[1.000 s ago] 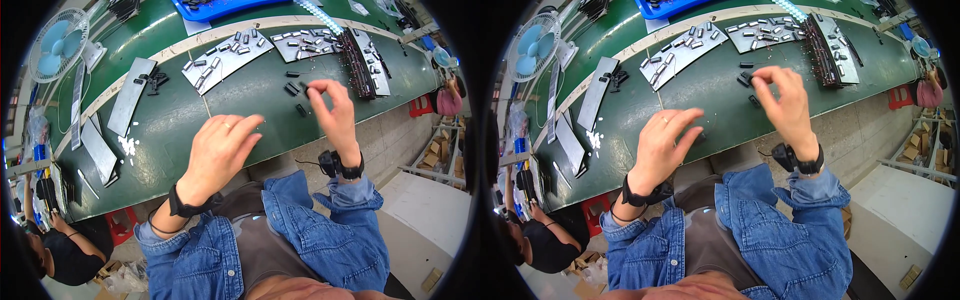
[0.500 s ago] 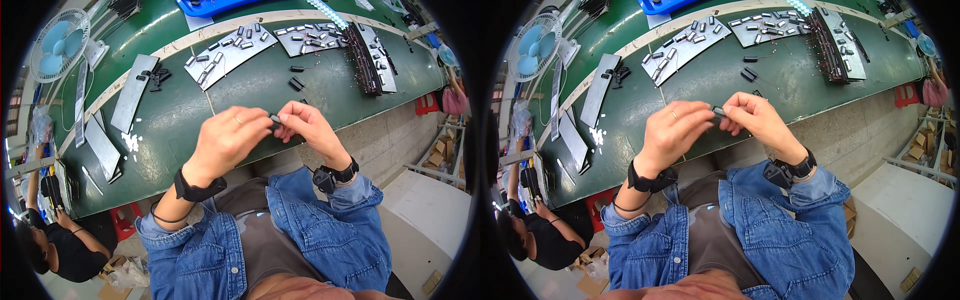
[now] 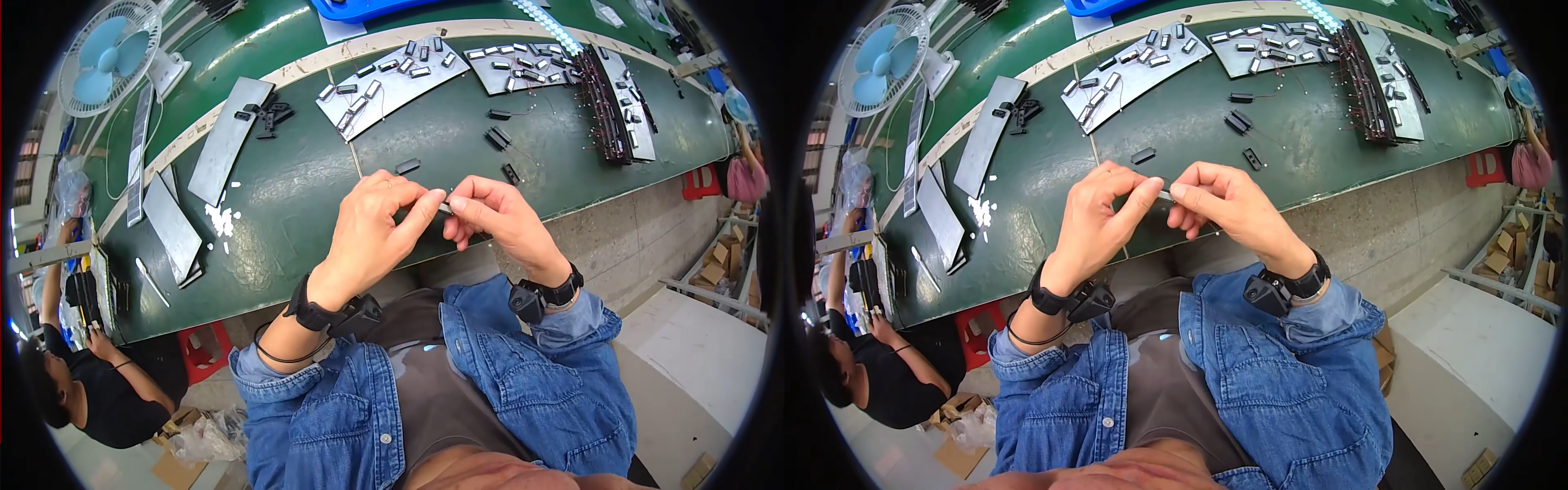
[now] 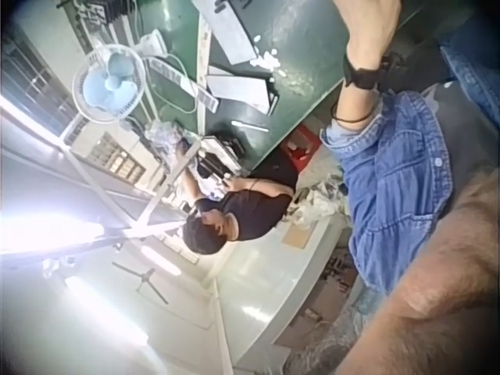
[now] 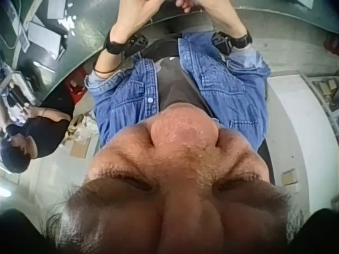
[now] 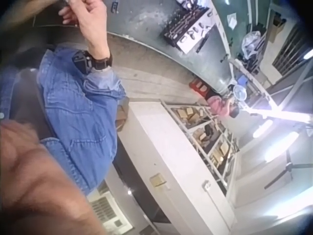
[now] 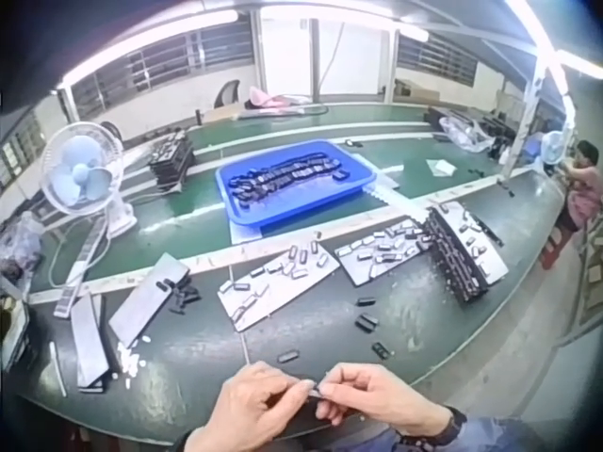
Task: The person picks up a black plastic component and a small rectangular part, fits them together by hand, and places the assembly onto a metal plate. This process is repeated with additional components, occasionally reaching into a blue tray to retrieve more parts.
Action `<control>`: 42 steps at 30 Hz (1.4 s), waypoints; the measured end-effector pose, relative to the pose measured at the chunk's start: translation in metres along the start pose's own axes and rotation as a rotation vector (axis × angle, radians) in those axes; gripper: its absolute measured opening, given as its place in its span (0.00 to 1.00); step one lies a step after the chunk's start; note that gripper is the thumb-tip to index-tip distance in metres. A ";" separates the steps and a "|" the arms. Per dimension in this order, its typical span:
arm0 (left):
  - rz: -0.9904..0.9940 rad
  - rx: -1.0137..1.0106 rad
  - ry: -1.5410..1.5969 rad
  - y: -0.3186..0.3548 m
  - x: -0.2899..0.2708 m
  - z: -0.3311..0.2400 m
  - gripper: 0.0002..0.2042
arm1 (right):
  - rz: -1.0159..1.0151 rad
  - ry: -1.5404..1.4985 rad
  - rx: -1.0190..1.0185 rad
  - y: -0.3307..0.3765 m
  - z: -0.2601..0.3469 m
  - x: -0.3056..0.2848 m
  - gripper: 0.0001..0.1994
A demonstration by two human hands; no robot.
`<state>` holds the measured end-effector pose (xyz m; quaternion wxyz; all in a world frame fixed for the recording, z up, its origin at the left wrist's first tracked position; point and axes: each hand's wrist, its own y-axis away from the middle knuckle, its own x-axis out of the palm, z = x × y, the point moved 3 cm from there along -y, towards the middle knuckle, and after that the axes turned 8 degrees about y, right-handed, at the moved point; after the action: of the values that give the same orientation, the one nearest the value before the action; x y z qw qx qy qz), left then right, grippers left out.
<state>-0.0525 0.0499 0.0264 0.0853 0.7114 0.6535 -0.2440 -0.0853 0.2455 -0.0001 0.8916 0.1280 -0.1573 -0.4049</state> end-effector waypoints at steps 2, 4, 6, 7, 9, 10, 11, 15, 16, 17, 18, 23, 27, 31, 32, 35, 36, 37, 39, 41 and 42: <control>0.031 -0.194 0.143 0.001 0.001 0.005 0.11 | 0.010 -0.089 0.032 0.001 -0.001 0.001 0.13; 0.035 -0.206 0.147 0.003 -0.001 0.008 0.11 | 0.016 -0.134 0.048 0.001 -0.003 0.002 0.13; 0.048 -0.227 0.157 0.004 -0.002 0.010 0.12 | 0.042 -0.080 0.055 0.003 -0.003 0.003 0.14; 0.047 -0.228 0.156 0.005 -0.001 0.012 0.12 | 0.056 -0.054 0.058 0.003 -0.004 0.004 0.14; 0.044 -0.172 0.126 0.007 0.001 0.013 0.13 | 0.036 -0.036 0.052 0.005 -0.007 0.006 0.13; 0.041 -0.144 0.109 0.007 0.000 0.013 0.13 | 0.015 -0.017 0.045 0.006 -0.009 0.007 0.13; 0.036 -0.146 0.102 0.007 0.001 0.013 0.13 | -0.006 0.002 0.036 0.006 -0.009 0.008 0.12; 0.047 -0.048 0.116 0.006 -0.002 0.010 0.11 | -0.037 -0.030 0.039 0.012 -0.013 0.002 0.10; -0.051 -0.013 0.029 0.003 -0.012 0.010 0.10 | -0.031 -0.031 0.037 0.012 -0.012 0.000 0.10; -0.149 0.021 -0.057 0.000 -0.023 0.009 0.08 | -0.071 -0.040 0.021 0.014 -0.010 -0.003 0.10; -0.246 0.055 -0.142 -0.002 -0.030 0.009 0.07 | -0.112 -0.048 0.005 0.015 -0.008 -0.006 0.09; -0.142 0.152 -0.384 -0.016 -0.022 0.023 0.04 | -0.196 -0.058 -0.084 0.013 -0.012 -0.022 0.08; -0.080 0.171 -0.541 -0.021 -0.016 0.029 0.06 | -0.198 -0.060 -0.094 0.000 -0.010 -0.008 0.09; 0.014 0.205 -0.662 -0.024 0.001 0.041 0.03 | -0.209 0.044 -0.049 0.003 -0.007 -0.009 0.10; -0.025 0.271 -0.646 -0.024 0.007 0.041 0.03 | -0.228 0.052 -0.048 0.008 -0.013 -0.015 0.10; -0.091 0.335 -0.570 -0.035 0.021 0.047 0.04 | -0.265 -0.018 -0.090 0.013 -0.029 -0.034 0.08; -0.094 0.301 -0.537 -0.030 0.015 0.043 0.04 | -0.251 -0.037 -0.110 0.010 -0.031 -0.030 0.07; -0.120 0.282 -0.570 -0.024 0.010 0.036 0.04 | -0.271 -0.049 -0.126 0.011 -0.030 -0.029 0.07; -0.158 0.213 -0.341 -0.014 0.001 0.029 0.06 | -0.190 -0.028 -0.122 0.002 -0.033 -0.026 0.07; -0.181 0.279 -0.284 -0.005 0.002 0.019 0.07 | -0.148 0.008 -0.092 -0.002 -0.030 -0.024 0.07; -0.187 0.347 -0.219 0.000 0.001 0.013 0.08 | -0.138 0.012 -0.098 -0.005 -0.027 -0.022 0.07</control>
<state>-0.0551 0.0452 0.0144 0.0090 0.6209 0.6518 -0.4353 -0.0917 0.2618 -0.0305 0.8677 0.0972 -0.1227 -0.4717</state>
